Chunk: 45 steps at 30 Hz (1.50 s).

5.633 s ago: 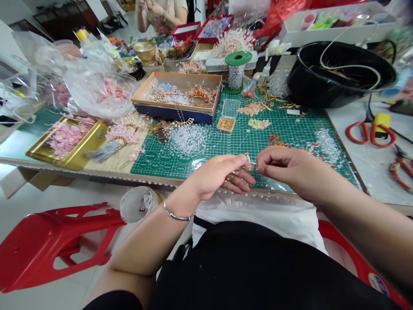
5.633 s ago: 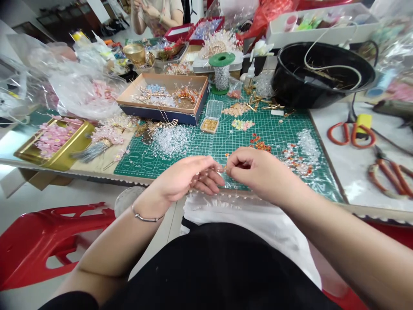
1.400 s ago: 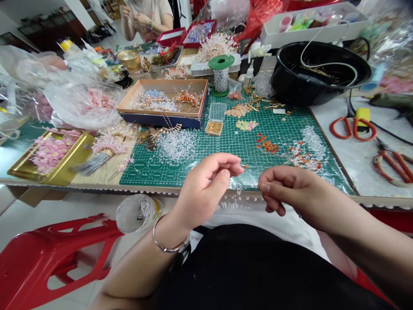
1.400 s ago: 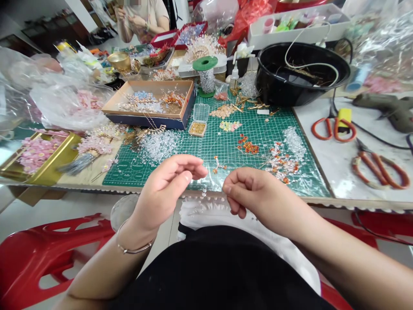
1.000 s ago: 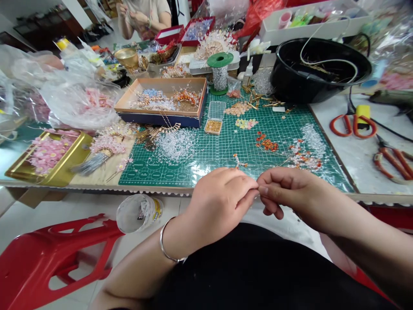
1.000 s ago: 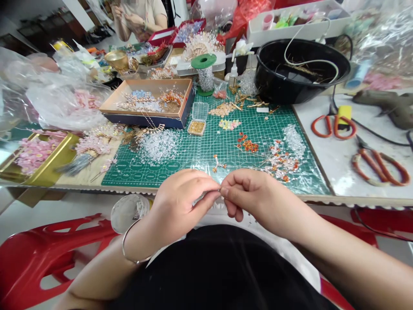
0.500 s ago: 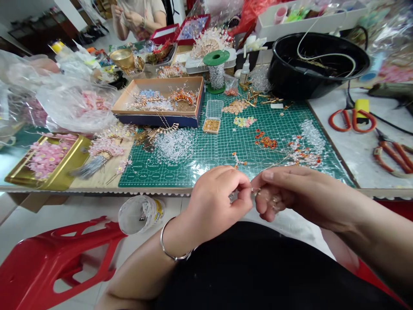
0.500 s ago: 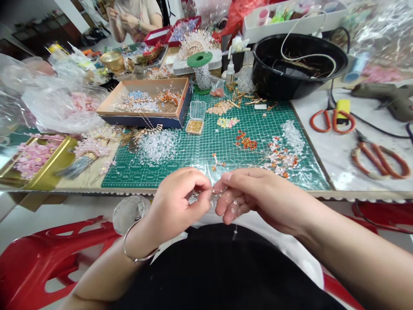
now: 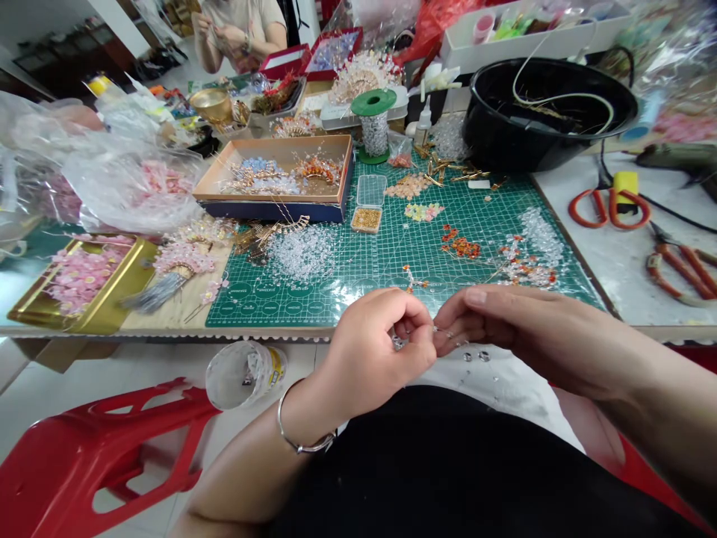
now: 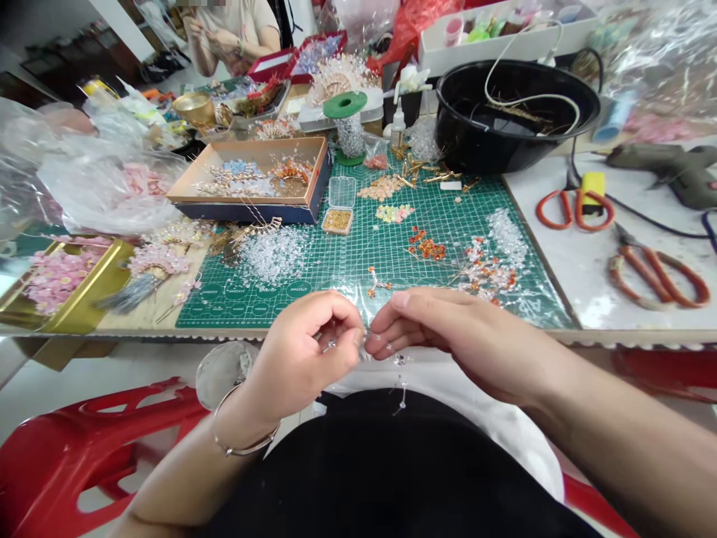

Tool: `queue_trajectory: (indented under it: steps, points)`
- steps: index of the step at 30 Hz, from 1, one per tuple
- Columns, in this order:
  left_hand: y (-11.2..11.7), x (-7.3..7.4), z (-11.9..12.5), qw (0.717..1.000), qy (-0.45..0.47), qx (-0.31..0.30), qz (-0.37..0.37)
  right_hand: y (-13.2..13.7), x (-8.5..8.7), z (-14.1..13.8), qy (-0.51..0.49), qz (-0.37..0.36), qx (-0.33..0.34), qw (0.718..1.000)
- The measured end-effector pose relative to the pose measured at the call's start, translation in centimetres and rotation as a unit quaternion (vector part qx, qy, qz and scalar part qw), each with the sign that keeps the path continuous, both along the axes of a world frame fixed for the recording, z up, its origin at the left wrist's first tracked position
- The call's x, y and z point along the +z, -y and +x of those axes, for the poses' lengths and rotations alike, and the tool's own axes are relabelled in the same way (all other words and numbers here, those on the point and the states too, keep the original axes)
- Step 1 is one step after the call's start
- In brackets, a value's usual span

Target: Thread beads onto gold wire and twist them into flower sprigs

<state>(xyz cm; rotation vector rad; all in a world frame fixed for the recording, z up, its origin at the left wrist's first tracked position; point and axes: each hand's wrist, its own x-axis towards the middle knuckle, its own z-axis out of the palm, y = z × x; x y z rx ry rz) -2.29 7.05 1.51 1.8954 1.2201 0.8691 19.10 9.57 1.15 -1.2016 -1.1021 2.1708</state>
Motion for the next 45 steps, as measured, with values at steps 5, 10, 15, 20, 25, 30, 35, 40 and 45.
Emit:
queue_trajectory:
  steps: [5,10,15,20,25,30,35,40,45]
  points:
    - [0.12,-0.15,0.41,1.0,-0.015,0.002,0.023,0.21,0.27,-0.55,-0.003,0.035,0.008,0.999]
    - [0.3,-0.66,0.8,0.996,-0.039,0.015,0.079,0.11,0.55,-0.72,0.077,0.096,0.071,0.99]
    - [0.21,-0.75,0.77,0.997,-0.042,0.007,0.067,-0.19,0.2,-0.83,0.024,0.038,0.074,0.996]
    - [0.1,-0.44,0.66,0.999,-0.032,-0.001,0.027,-0.39,0.09,-0.6,-0.008,-0.04,0.07,0.997]
    - [0.09,-0.42,0.67,1.0,-0.029,-0.006,0.007,-0.45,0.29,-0.5,-0.017,-0.06,0.07,0.996]
    - [0.14,-0.25,0.81,1.0,-0.028,-0.003,0.005,-0.49,0.31,-0.48,-0.025,-0.061,0.068,0.996]
    - [0.23,-0.11,0.88,1.0,-0.028,0.001,0.013,-0.62,0.29,-0.55,-0.036,-0.06,0.066,0.995]
    - [0.25,-0.1,0.87,0.999,-0.03,0.002,0.026,-0.53,0.4,-0.61,-0.033,-0.045,0.068,0.996]
    - [0.36,-0.62,0.99,0.996,-0.045,0.003,0.082,-0.21,0.74,-0.44,0.006,0.025,0.04,0.999]
